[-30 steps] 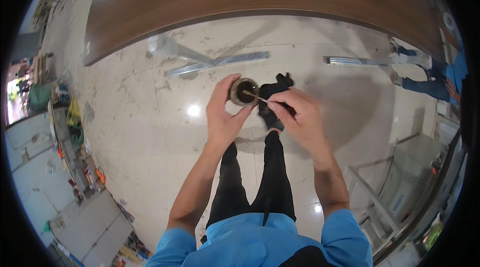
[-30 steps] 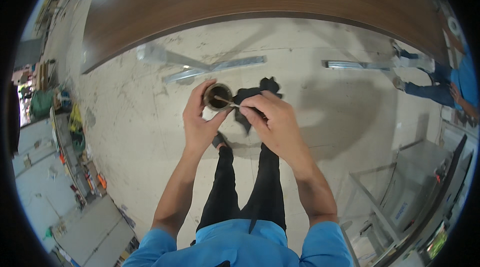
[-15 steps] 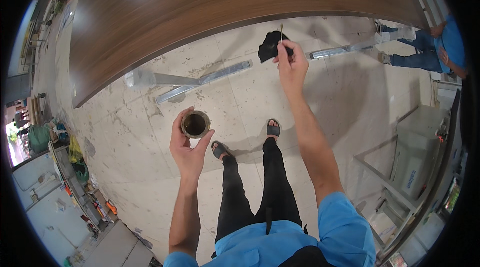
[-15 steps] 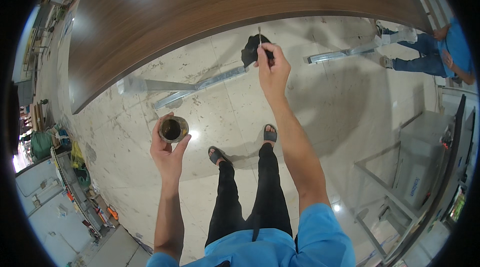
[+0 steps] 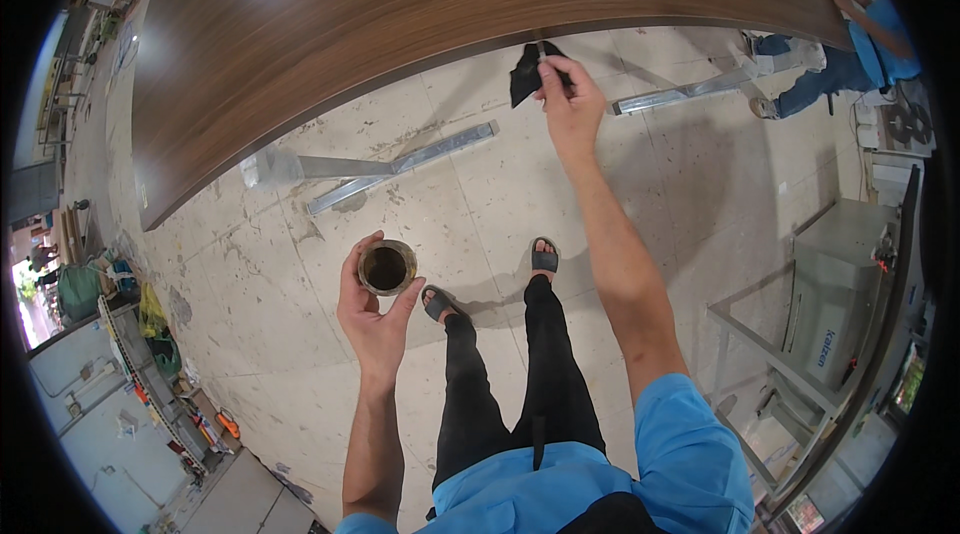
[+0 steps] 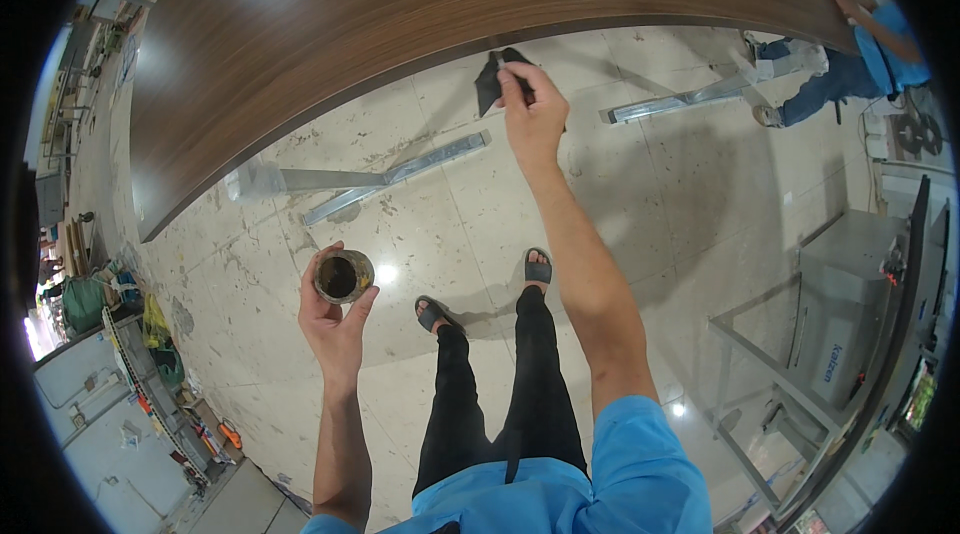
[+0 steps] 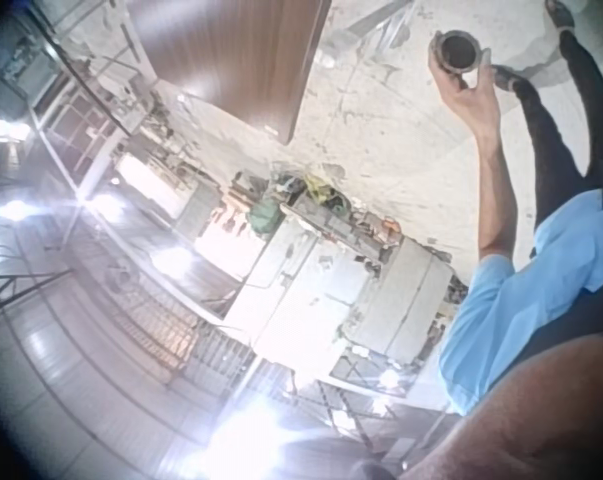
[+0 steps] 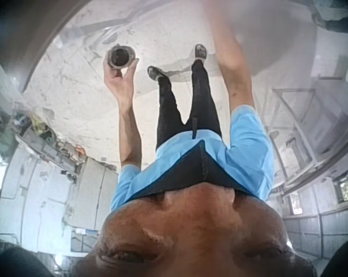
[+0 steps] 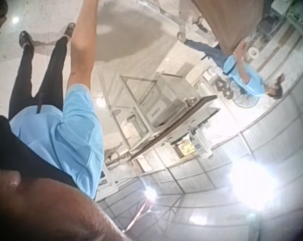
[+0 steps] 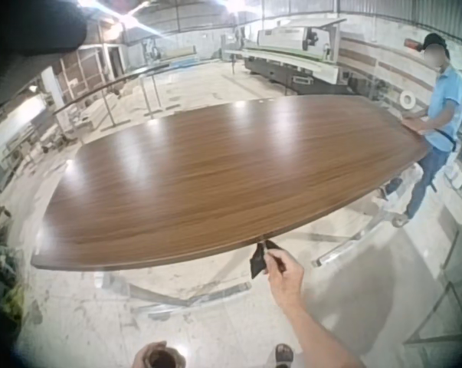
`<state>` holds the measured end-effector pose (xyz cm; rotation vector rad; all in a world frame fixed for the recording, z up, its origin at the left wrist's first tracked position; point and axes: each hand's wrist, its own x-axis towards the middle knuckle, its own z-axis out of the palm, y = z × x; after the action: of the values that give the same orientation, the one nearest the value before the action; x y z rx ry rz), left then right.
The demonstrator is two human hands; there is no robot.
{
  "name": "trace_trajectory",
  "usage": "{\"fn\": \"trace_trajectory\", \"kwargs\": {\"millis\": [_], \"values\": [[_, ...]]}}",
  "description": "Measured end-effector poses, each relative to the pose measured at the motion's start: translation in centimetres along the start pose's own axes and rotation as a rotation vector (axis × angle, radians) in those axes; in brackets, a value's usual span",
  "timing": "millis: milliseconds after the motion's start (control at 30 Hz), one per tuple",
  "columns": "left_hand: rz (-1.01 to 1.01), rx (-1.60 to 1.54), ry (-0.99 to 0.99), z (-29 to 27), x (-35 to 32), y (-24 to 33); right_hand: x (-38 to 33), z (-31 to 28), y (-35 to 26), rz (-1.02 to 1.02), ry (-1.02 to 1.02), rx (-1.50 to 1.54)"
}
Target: The person applies a dark liquid finish to the edges of a wooden table using a small brush and a cloth. They repeatedly dip the brush into a small container, apply the finish to the table edge, and wipe the surface with a black cloth.
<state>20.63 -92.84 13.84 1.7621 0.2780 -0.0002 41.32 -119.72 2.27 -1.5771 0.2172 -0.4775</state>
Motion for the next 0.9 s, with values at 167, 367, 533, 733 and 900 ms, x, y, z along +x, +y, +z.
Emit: {"fn": "trace_trajectory", "kwargs": {"millis": [167,367,533,733,900], "values": [[-0.01,-0.031,0.007,0.3,-0.1,-0.1,0.1,-0.4,-0.1,0.031,0.072,0.052],[-0.022,-0.029,0.009,0.3,-0.3,-0.1,0.3,-0.6,0.3,0.088,0.008,0.0],[-0.01,-0.04,0.002,0.2,-0.6,-0.1,0.3,-0.6,0.1,0.067,0.042,0.006],[-0.02,-0.061,0.017,0.2,-1.0,0.0,-0.3,0.5,-0.4,0.065,-0.029,0.003],[-0.005,-0.089,0.016,0.0,-1.2,0.1,-0.7,0.6,-0.8,0.123,-0.049,0.027]]}}
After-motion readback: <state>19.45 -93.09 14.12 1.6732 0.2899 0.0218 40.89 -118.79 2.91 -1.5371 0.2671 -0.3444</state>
